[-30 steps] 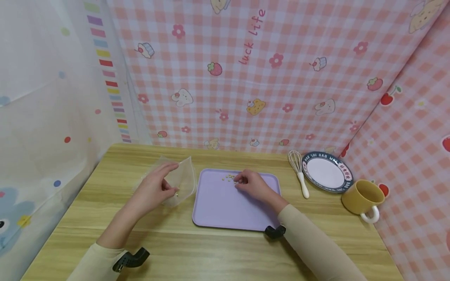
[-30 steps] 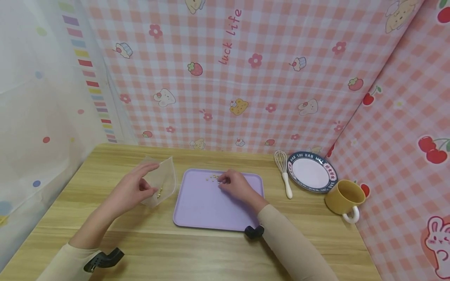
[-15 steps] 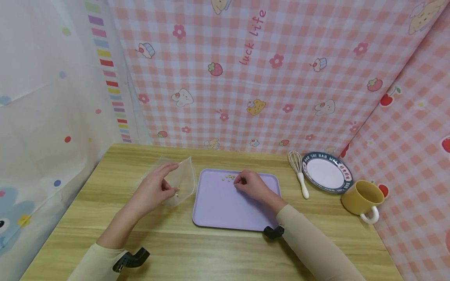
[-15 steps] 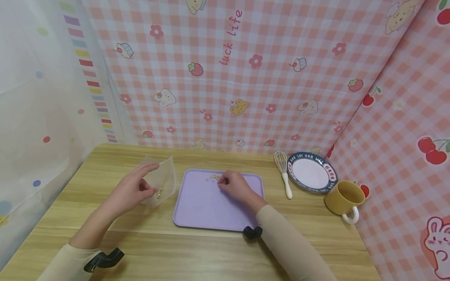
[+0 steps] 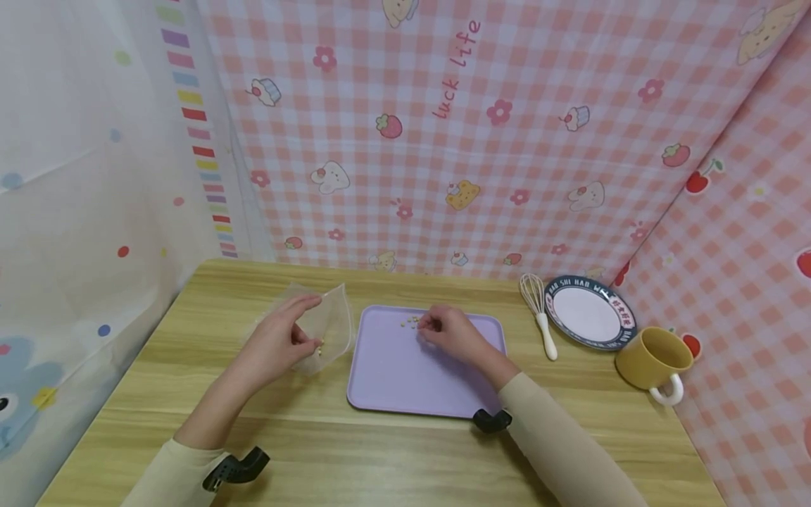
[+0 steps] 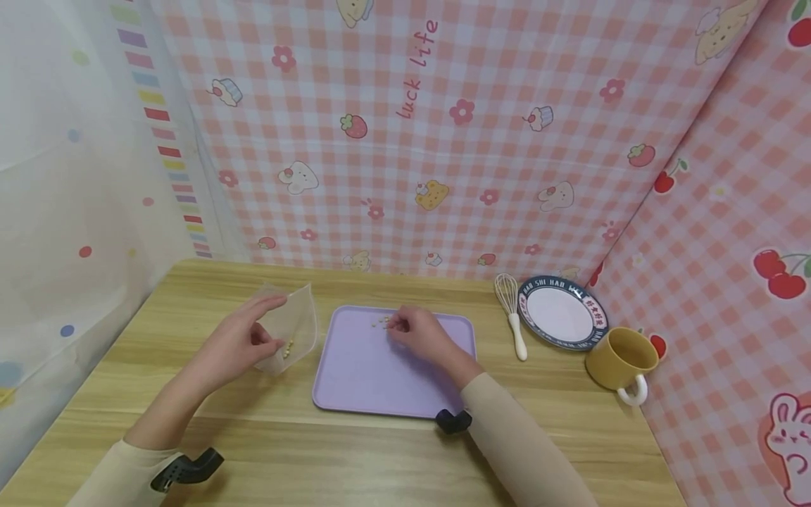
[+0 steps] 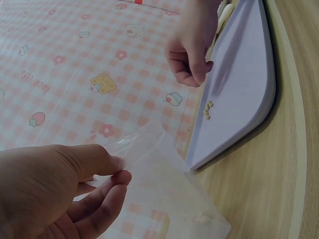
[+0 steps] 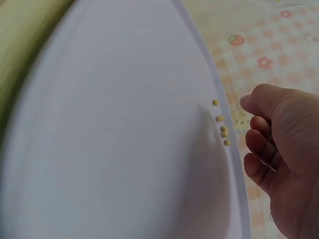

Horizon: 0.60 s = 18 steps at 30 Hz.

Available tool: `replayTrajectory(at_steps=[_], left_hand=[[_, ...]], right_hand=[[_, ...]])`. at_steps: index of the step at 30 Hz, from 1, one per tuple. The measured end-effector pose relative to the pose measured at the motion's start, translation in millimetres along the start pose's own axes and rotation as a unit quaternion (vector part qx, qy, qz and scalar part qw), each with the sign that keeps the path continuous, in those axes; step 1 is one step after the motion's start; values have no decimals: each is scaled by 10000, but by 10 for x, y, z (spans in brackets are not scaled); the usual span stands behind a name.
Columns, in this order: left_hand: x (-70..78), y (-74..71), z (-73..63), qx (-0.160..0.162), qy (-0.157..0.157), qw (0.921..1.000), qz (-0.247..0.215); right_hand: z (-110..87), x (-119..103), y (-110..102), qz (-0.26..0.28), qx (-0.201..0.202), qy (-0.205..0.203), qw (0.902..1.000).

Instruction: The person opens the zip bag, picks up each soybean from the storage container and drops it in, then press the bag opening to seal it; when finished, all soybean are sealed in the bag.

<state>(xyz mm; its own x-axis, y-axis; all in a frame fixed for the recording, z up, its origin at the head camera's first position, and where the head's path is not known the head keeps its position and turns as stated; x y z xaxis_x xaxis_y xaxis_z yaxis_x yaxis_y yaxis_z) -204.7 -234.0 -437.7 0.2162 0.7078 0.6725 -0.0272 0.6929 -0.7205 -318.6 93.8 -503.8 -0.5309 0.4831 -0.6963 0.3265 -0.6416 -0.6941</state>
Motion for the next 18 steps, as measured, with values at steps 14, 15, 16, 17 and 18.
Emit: replayTrajectory(at_steps=[14, 15, 16, 17, 18], left_hand=[[-25, 10, -3, -15, 52, 10000, -29], [-25, 11, -3, -14, 56, 10000, -32], [-27, 13, -2, -15, 55, 10000, -36], [-27, 13, -1, -14, 56, 10000, -37], [-26, 13, -1, -11, 59, 10000, -35]], right_hand=[[155, -491, 105, 360, 442, -886, 9944], [177, -527, 122, 392, 464, -880, 9943], [202, -564, 139, 421, 485, -873, 9941], [228, -606, 156, 439, 510, -918, 9935], [256, -653, 173, 468, 539, -977, 9927]])
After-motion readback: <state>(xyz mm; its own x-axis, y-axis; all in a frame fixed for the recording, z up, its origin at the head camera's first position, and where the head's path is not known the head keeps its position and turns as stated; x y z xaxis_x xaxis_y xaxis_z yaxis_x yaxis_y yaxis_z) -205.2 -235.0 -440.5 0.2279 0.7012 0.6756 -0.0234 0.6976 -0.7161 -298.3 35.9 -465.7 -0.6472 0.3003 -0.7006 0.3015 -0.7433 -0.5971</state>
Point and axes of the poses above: each hand's wrist, its own z-axis towards the middle knuckle, its own y-axis out of the palm, x = y × z, the point moved 4 cm from there along z, towards the middle knuckle, and after that the axes turned 5 degrees about -y, right-handed, at the moved point
